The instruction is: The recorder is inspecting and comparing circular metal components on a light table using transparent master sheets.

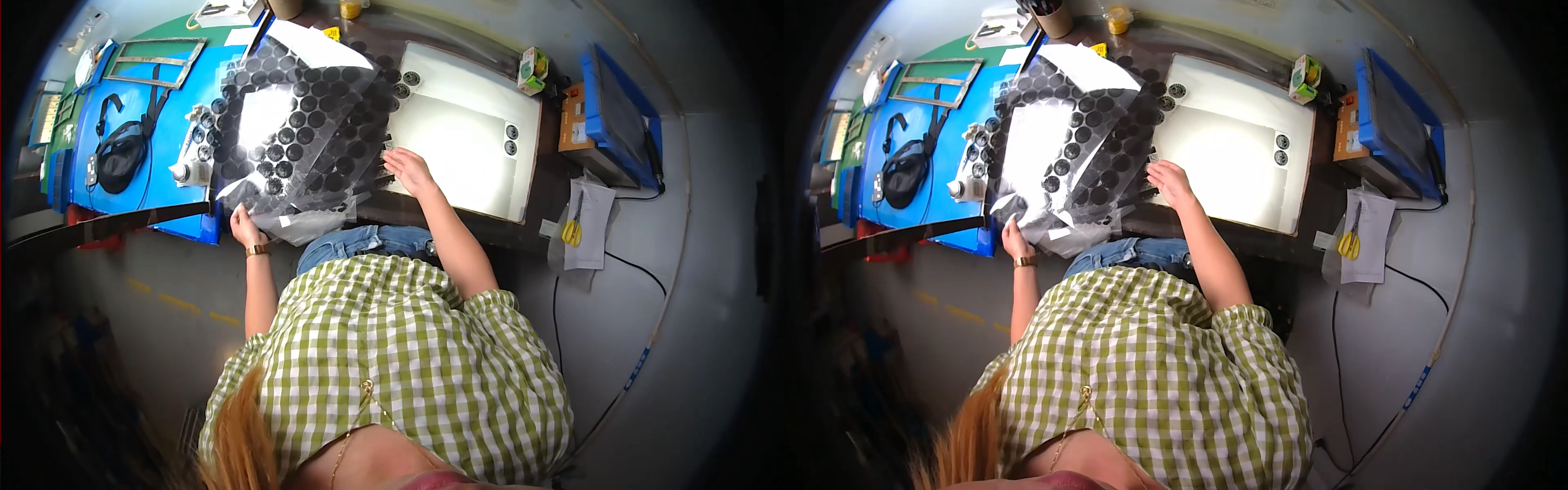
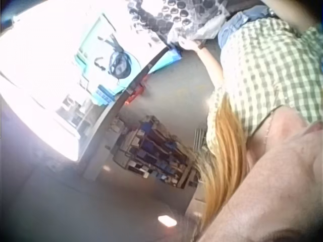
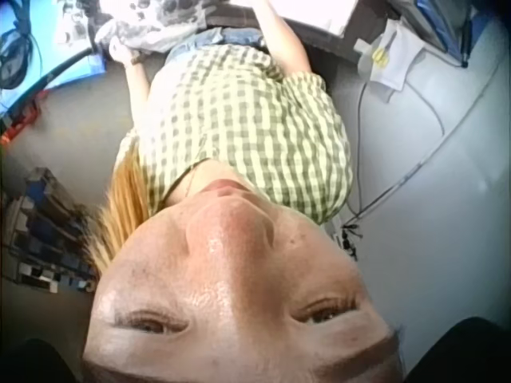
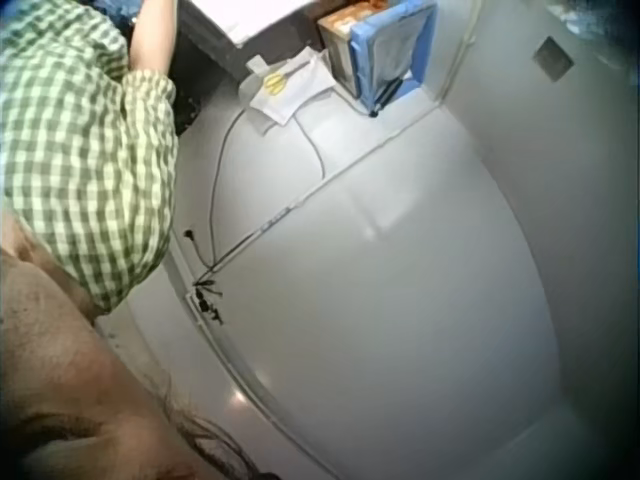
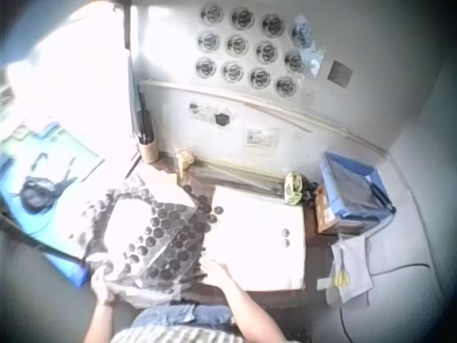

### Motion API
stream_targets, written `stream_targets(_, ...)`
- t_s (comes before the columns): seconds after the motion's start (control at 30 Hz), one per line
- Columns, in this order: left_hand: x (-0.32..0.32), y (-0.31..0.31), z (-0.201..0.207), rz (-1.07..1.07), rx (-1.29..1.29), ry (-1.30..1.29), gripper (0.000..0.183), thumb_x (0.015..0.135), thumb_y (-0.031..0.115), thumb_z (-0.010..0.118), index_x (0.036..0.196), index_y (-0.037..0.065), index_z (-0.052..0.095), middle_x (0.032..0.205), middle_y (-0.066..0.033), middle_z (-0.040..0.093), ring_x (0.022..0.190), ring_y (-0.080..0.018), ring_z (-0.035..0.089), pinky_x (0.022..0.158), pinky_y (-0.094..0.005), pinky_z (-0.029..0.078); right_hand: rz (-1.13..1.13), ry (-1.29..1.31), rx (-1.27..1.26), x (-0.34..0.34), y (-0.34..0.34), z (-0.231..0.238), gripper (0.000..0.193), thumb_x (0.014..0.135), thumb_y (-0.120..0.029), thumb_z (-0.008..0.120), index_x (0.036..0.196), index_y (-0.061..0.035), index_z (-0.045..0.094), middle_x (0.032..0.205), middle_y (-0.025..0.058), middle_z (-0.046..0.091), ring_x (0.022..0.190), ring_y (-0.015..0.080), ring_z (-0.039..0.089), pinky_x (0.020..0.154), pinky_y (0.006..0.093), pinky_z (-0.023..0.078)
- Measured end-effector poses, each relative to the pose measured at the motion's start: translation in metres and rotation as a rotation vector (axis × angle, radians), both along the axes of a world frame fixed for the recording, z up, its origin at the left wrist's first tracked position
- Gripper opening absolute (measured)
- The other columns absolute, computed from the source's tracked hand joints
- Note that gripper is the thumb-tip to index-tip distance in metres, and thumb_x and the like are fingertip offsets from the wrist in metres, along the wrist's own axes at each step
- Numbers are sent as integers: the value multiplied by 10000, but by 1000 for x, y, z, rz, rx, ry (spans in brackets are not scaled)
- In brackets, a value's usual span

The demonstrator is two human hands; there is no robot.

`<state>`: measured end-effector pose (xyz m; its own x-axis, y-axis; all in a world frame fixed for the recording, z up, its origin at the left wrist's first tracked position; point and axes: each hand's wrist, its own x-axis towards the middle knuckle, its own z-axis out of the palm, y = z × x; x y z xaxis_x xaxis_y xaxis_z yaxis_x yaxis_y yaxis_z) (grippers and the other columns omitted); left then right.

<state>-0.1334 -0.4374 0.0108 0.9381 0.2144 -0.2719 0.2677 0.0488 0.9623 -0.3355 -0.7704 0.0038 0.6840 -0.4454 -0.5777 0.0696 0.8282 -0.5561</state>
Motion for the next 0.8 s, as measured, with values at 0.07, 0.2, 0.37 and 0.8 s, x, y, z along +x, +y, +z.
stream_targets(0.07,0,-11,10,-46,141,7,182,797,176,600,905,32,570,820,-16,570,718,-107,518,654,-250,428,-29,-19,75,4,4,2,452,795,-2,504,1181,108,296,1094,220,477,1021,291,496,860,376,439)
stream_targets(0.2,14,-8,8,-175,771,-321,167,737,251,627,817,105,647,899,-117,599,855,-253,545,762,-343,414,5,-21,83,15,12,3,455,797,5,492,1189,110,288,1093,224,473,1015,293,499,862,378,437)
stream_targets(0.37,20,-17,15,-231,871,-300,184,737,237,636,819,71,638,908,-128,584,947,-246,530,827,-360,408,31,32,127,27,17,3,422,796,-5,497,1169,86,322,1013,185,531,942,256,537,838,373,447)
stream_targets(0.8,15,-29,-3,-395,300,60,138,778,168,622,865,66,592,735,14,577,586,-42,514,497,-161,405,165,168,-387,78,13,40,136,793,-195,584,797,-59,587,746,-10,576,688,83,531,626,221,418)
